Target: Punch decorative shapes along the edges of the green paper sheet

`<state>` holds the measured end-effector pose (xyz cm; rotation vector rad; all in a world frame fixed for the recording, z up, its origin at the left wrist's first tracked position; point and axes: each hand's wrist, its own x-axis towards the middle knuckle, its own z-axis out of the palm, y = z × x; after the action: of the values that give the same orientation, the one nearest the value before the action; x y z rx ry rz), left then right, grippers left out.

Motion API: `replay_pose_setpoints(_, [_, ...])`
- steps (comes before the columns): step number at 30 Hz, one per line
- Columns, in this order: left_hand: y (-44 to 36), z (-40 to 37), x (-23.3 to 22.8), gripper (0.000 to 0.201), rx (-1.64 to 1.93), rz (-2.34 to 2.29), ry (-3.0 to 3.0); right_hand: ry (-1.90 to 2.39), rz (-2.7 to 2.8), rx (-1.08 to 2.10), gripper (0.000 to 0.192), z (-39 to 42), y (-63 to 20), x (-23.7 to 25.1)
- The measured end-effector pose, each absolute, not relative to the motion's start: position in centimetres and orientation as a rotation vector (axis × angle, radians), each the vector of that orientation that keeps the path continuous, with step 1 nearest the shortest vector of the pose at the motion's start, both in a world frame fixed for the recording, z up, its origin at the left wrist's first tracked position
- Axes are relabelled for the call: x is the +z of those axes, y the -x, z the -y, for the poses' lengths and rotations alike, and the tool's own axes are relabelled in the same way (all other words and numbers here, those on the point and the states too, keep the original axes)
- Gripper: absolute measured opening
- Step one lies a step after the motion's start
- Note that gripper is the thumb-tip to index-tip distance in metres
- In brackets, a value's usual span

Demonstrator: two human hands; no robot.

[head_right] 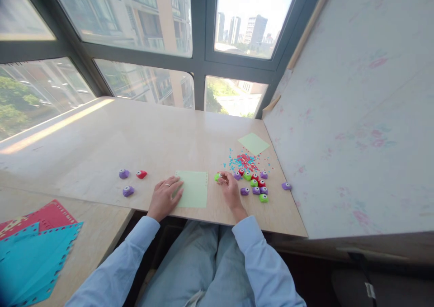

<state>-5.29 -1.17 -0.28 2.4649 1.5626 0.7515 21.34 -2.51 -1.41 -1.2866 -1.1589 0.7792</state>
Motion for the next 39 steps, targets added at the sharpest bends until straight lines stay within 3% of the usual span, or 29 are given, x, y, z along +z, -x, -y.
replay_pose_setpoints(9, [5.0, 1.2, -0.5, 0.038, 0.565, -1.509, -2.488, 1.426, 1.367, 0.596, 0.025, 4.9, -21.9, -1.3])
replay_pose_setpoints(17, [2.5, 2.5, 1.1, 0.091, 0.336, -0.913, -2.685, 1.447, 1.466, 0.585, 0.021, 5.1, -21.7, -0.8])
replay_pose_setpoints(20, [2.0, 2.8, 1.1, 0.101, 0.228, -0.849, -2.685, 1.45, 1.476, 0.581, 0.021, 5.1, -21.6, -0.8])
replay_pose_setpoints(28, [3.0, 3.4, 1.1, 0.07, 0.276, -0.749, -2.677, 1.45, 1.615, 0.449, 0.017, 4.8, -21.4, -1.1])
replay_pose_setpoints(39, [3.4, 3.9, 0.6, 0.052, 0.396, -0.681, -2.716, 1.516, 1.649, 0.357, 0.025, 3.3, -20.9, -0.5])
